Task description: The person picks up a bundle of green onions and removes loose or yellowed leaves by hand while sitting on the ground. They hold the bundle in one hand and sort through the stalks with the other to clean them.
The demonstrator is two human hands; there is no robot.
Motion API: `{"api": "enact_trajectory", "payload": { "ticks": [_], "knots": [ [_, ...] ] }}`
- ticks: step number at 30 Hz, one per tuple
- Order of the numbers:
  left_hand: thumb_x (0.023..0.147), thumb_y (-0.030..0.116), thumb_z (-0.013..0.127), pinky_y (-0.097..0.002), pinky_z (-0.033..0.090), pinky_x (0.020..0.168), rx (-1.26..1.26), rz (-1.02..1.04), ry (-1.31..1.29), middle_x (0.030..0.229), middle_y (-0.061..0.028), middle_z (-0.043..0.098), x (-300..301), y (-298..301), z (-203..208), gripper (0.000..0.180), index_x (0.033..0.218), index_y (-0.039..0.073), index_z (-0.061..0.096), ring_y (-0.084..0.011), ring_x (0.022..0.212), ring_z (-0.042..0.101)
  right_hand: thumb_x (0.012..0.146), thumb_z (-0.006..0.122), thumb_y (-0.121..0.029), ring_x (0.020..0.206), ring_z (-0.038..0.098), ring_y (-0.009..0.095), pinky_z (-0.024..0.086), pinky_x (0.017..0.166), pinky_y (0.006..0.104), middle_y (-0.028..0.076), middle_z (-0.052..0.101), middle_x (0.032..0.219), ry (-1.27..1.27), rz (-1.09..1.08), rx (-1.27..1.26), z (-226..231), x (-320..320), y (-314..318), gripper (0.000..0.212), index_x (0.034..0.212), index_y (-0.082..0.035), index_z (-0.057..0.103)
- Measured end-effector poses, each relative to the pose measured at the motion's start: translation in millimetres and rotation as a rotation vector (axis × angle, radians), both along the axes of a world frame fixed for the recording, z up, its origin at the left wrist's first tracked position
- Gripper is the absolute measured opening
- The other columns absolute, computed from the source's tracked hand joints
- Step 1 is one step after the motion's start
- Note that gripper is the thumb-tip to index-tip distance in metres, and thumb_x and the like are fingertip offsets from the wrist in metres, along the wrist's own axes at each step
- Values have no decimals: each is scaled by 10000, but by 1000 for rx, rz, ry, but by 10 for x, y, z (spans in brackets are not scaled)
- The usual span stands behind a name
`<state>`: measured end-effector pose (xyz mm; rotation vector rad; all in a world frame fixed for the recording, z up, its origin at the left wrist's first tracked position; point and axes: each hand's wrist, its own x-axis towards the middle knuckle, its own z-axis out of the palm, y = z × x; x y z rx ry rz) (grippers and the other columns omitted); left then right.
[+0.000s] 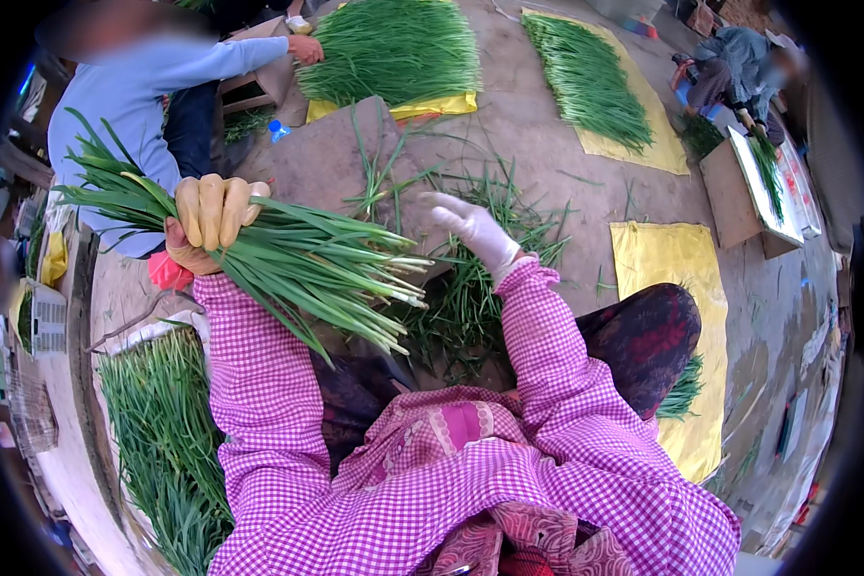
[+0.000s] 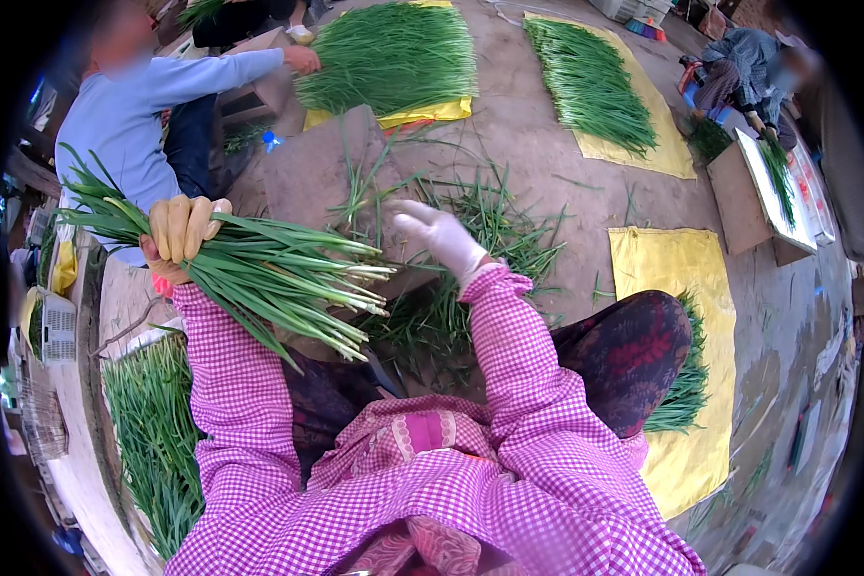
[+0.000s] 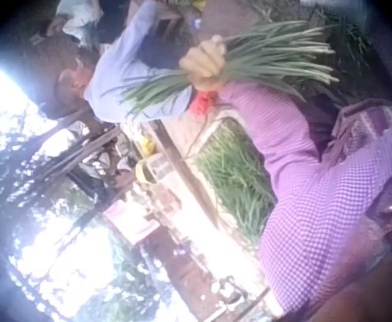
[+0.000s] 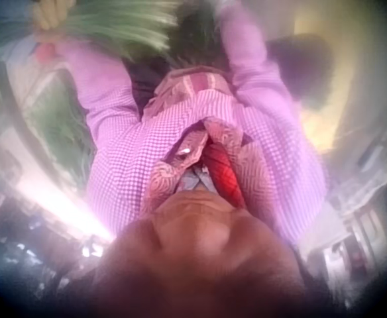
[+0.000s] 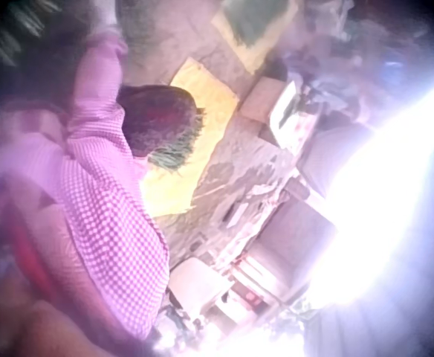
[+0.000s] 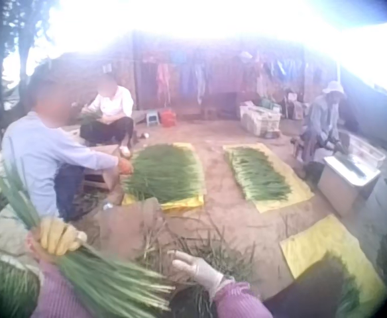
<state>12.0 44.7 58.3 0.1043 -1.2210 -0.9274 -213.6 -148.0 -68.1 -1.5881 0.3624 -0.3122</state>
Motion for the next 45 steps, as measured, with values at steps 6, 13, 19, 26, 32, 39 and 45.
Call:
{"api": "enact_trajectory", "payload": {
  "ticks": [6,13,19,26,32,39,45],
  "knots": [
    [887,242,574,-269,310,709,-29,28,84,610,53,448,109,80,-28,276,662,151,443,-81,636,449,900,562,-256,735,577,106,482,679,279,14,644,858,143,8,399,63,226,391,274,1062,-44,625],
    [846,197,556,-288,323,778,7,223,367,654,63,311,293,287,-53,309,630,182,335,-85,676,359,890,522,-323,804,619,129,478,743,284,68,683,867,573,-133,-454,-612,-193,-216,325,1059,-82,659],
    [863,207,528,-318,321,815,43,187,440,703,51,315,395,249,-152,271,672,169,340,-104,714,336,892,574,-232,986,576,140,457,874,291,65,628,1078,-99,174,433,104,155,418,401,1203,19,546],
    [862,156,523,-369,338,910,129,393,400,923,21,476,200,73,-284,166,1026,132,524,-133,883,436,906,554,-165,950,620,194,516,838,314,117,599,1114,-433,65,1104,388,315,796,344,1202,2,501],
    [833,173,611,-380,358,869,278,522,40,923,-17,490,205,114,-260,156,962,112,546,-182,894,435,884,557,-113,944,626,231,537,803,369,133,613,1074,-349,-1,1022,229,263,656,291,1153,-7,531],
    [810,249,676,-343,381,812,392,784,34,834,-40,508,144,3,-295,240,821,54,537,-194,838,465,877,541,-104,912,581,210,498,835,389,99,615,1014,-326,-242,1152,175,109,440,190,1052,-33,556],
    [853,220,624,-485,390,958,336,644,362,905,-102,603,349,95,-373,195,853,32,573,-267,932,552,884,557,-135,935,593,211,448,920,367,107,637,987,-654,-331,945,38,-102,-22,118,940,-40,599]
  ]
}}
